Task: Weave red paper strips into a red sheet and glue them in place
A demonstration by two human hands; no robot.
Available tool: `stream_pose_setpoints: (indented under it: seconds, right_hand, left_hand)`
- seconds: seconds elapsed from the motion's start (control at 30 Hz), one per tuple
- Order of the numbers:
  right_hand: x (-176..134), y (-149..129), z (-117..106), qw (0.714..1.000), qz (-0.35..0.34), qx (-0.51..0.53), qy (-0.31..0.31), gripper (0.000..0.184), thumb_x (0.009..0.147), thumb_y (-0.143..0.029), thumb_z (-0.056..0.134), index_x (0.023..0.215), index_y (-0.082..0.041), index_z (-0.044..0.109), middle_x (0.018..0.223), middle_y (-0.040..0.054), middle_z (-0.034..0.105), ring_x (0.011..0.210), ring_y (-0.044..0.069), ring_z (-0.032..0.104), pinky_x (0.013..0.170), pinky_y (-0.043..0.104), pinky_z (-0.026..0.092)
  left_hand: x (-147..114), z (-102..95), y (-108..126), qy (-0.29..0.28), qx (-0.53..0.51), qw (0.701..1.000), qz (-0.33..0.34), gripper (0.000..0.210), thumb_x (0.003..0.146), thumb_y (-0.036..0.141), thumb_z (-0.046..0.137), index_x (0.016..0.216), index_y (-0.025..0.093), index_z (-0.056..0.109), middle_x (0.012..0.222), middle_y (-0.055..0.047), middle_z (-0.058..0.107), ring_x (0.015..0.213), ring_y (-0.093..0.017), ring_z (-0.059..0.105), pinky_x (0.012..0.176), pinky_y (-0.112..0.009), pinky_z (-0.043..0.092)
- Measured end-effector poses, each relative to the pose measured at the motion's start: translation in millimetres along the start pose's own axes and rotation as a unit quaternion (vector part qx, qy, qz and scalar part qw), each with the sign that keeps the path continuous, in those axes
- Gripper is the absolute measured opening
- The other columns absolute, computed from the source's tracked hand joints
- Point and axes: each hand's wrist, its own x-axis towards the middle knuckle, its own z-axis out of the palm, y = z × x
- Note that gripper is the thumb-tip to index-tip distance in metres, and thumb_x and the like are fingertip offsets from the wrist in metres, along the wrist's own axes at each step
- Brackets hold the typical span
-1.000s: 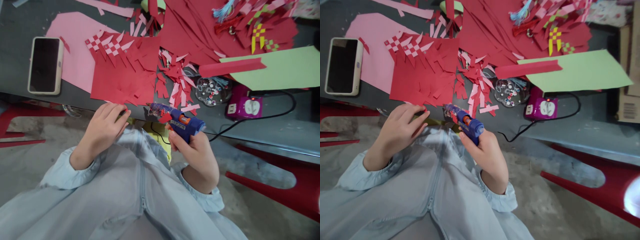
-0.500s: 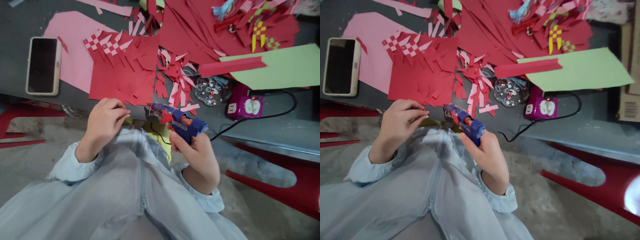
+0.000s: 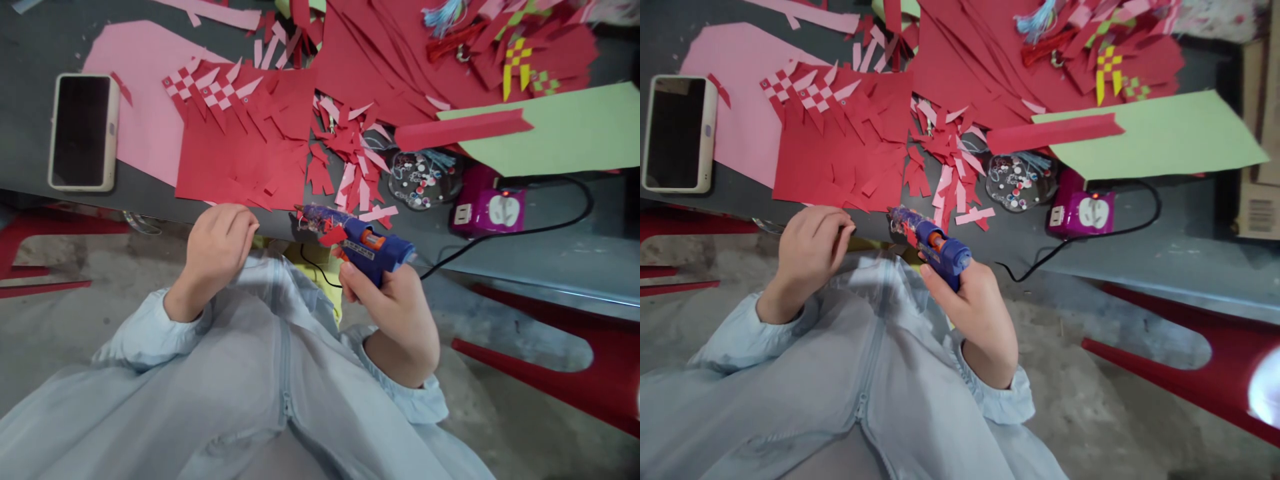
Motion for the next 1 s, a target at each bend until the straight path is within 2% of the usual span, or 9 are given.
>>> stream_pose_setpoints:
  seconds: [0.13,0.3,0.37,0.53,0.6,0.67,0.8,0.9,1.0]
  right_hand:
    - [-1,1,-1,1.000,0.003,-0.006,-0.003,0.036,0.087,-0.042,0.057,0.058,-0.023,0.050,0.050,-0.0014,0.051,0.050,0.013,0.048,0.051,0.028,0.040]
    - [-2,3,-1,1.000,-0.003,-0.012,-0.002,0.037,0.087,-0.044,0.057,0.058,-0.023,0.050,0.052,-0.0009,0.052,0.050,0.013,0.049,0.052,0.030,0.039]
    - [-2,3,-1,1.000,-0.006,-0.012,0.000,0.037,0.088,-0.044,0.057,0.058,-0.023,0.050,0.053,-0.0010,0.052,0.050,0.013,0.049,0.052,0.030,0.039]
    - [-2,4,-2,1.000,-0.001,-0.013,-0.001,0.037,0.088,-0.043,0.057,0.058,-0.023,0.048,0.051,-0.0011,0.052,0.050,0.014,0.051,0.053,0.029,0.041]
    - [-3,4,-2,1.000,0.000,-0.012,-0.001,0.036,0.087,-0.043,0.057,0.059,-0.023,0.049,0.051,-0.0013,0.052,0.051,0.014,0.050,0.053,0.029,0.041]
    - [-3,4,-3,1.000,-0.001,-0.011,0.003,0.032,0.087,-0.043,0.057,0.063,-0.022,0.053,0.052,-0.0014,0.053,0.051,0.014,0.050,0.053,0.029,0.040]
    - [-3,3,-4,1.000,-0.004,-0.009,0.004,0.030,0.087,-0.042,0.058,0.066,-0.021,0.055,0.053,-0.0015,0.053,0.050,0.013,0.048,0.052,0.029,0.039]
    - [-2,3,-5,1.000,-0.007,-0.003,0.002,0.025,0.088,-0.040,0.057,0.073,-0.020,0.060,0.053,-0.0025,0.052,0.051,0.013,0.049,0.053,0.029,0.040]
    - [-1,4,-4,1.000,-0.004,-0.001,-0.003,0.025,0.088,-0.041,0.057,0.076,-0.020,0.060,0.054,-0.0024,0.052,0.051,0.014,0.049,0.054,0.029,0.040]
  left_hand:
    - [-5,-7.7,0,-0.009,-0.088,0.995,-0.050,0.013,0.102,0.023,0.041,0.097,0.021,0.053,0.099,-0.007,0.075,0.089,-0.020,0.069,0.079,-0.034,0.052]
    - [-7,-22.9,2,-0.051,-0.183,0.974,-0.121,0.014,0.104,0.025,0.035,0.097,0.023,0.047,0.115,-0.008,0.073,0.110,-0.020,0.069,0.089,-0.035,0.053]
    - [-5,-26.0,2,-0.052,-0.178,0.979,-0.087,0.015,0.104,0.023,0.036,0.095,0.022,0.048,0.114,-0.009,0.072,0.109,-0.020,0.068,0.090,-0.037,0.052]
    - [0,-22.4,7,-0.078,-0.101,0.989,0.073,0.020,0.102,0.028,0.046,0.089,0.020,0.058,0.098,-0.008,0.072,0.092,-0.021,0.063,0.082,-0.037,0.050]
    - [0,-18.8,10,-0.098,-0.081,0.986,0.110,0.024,0.102,0.034,0.051,0.088,0.019,0.064,0.096,-0.006,0.072,0.088,-0.021,0.061,0.079,-0.036,0.048]
    - [1,-15.7,12,-0.094,-0.073,0.986,0.119,0.022,0.101,0.034,0.053,0.100,0.020,0.069,0.101,-0.006,0.072,0.091,-0.021,0.062,0.081,-0.036,0.048]
    - [5,-12.5,11,-0.065,-0.007,0.996,0.053,0.033,0.102,0.036,0.050,0.125,0.018,0.064,0.113,-0.010,0.071,0.102,-0.025,0.061,0.088,-0.040,0.046]
    - [10,-10.7,10,-0.091,0.036,0.995,-0.024,0.043,0.101,0.044,0.048,0.134,0.018,0.059,0.124,-0.014,0.066,0.118,-0.031,0.057,0.097,-0.045,0.044]
    - [13,-10.7,8,-0.126,0.037,0.990,-0.047,0.045,0.101,0.044,0.046,0.136,0.018,0.058,0.129,-0.017,0.063,0.122,-0.034,0.055,0.100,-0.050,0.043]
